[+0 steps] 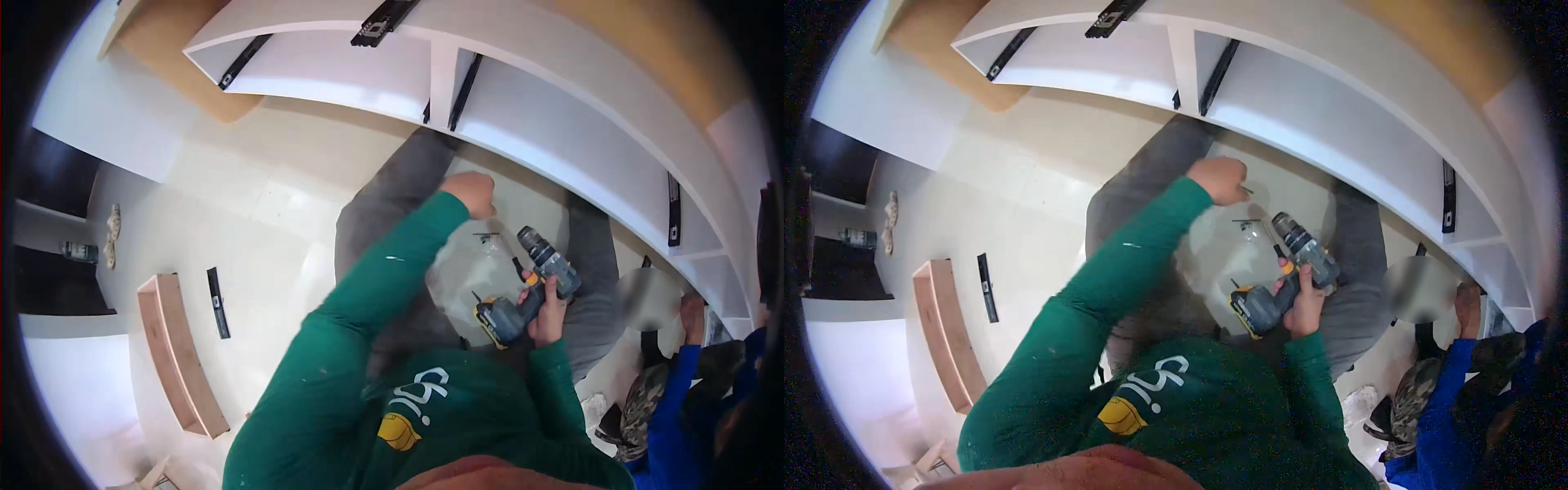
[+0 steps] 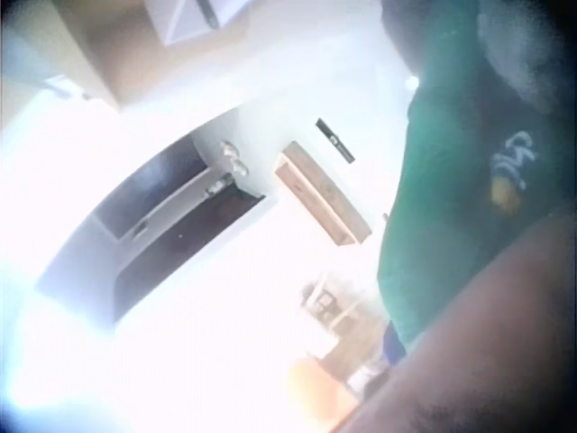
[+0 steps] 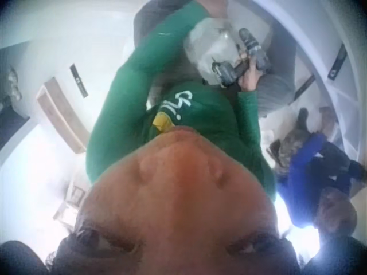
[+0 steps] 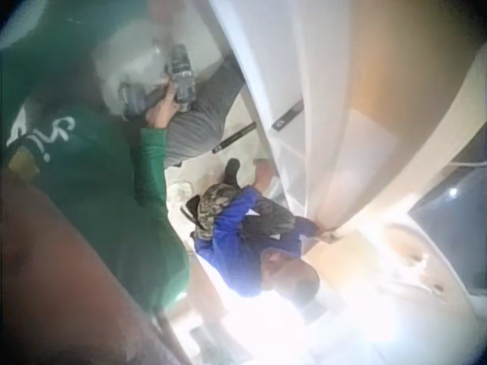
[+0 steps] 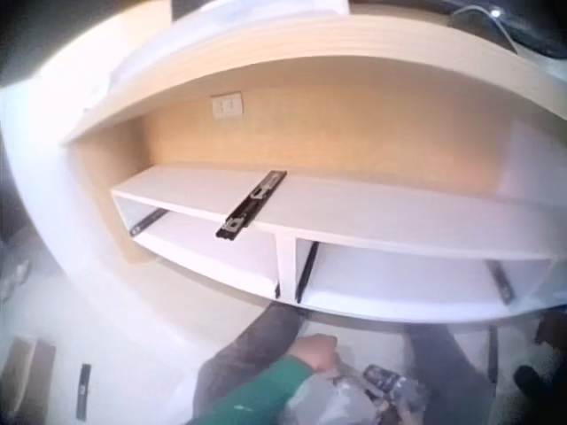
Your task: The person assembles a white cabinet by attaching metal drawer slides to the interior sides using a cordless drill and screws. They position the slides, align them, and drive screws to secure them in place.
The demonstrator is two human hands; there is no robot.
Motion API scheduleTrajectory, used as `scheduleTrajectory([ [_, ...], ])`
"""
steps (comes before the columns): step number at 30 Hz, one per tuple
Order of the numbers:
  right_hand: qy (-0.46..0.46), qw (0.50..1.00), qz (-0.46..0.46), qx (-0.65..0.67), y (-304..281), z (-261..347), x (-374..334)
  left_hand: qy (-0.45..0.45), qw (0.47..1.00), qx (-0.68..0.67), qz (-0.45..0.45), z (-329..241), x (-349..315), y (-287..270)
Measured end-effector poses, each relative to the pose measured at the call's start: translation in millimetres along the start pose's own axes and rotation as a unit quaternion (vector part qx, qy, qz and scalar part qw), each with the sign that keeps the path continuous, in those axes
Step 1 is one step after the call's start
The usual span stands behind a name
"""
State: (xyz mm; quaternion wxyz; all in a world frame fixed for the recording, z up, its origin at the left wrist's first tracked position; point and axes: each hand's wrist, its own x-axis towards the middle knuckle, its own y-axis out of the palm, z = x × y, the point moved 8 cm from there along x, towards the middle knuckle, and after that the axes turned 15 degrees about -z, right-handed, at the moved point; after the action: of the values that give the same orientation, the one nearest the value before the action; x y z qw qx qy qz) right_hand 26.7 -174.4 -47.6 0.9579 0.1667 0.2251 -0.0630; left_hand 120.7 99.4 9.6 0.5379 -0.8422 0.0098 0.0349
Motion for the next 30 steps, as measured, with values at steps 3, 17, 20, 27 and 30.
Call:
scheduleTrajectory([
  [3, -0.016, 0.999, -0.036, -0.013, -15, 8, 4, 0.106, 0.984, -0.010, -0.142, 43, -33, -58],
  [17, -0.045, 0.995, -0.035, 0.085, -38, 47, -10, 0.059, 0.995, 0.072, -0.041, 65, 8, 147],
  [20, -0.035, 0.996, -0.029, 0.072, -33, 39, -6, 0.009, 0.992, 0.031, -0.120, 78, 0, 179],
  [27, -0.036, 0.993, -0.024, 0.107, -31, 47, -2, 0.051, 0.995, 0.011, -0.084, 47, -9, 156],
  [30, -0.032, 0.995, -0.012, 0.099, -24, 48, -2, 0.073, 0.993, 0.040, -0.089, 64, 2, 178],
])
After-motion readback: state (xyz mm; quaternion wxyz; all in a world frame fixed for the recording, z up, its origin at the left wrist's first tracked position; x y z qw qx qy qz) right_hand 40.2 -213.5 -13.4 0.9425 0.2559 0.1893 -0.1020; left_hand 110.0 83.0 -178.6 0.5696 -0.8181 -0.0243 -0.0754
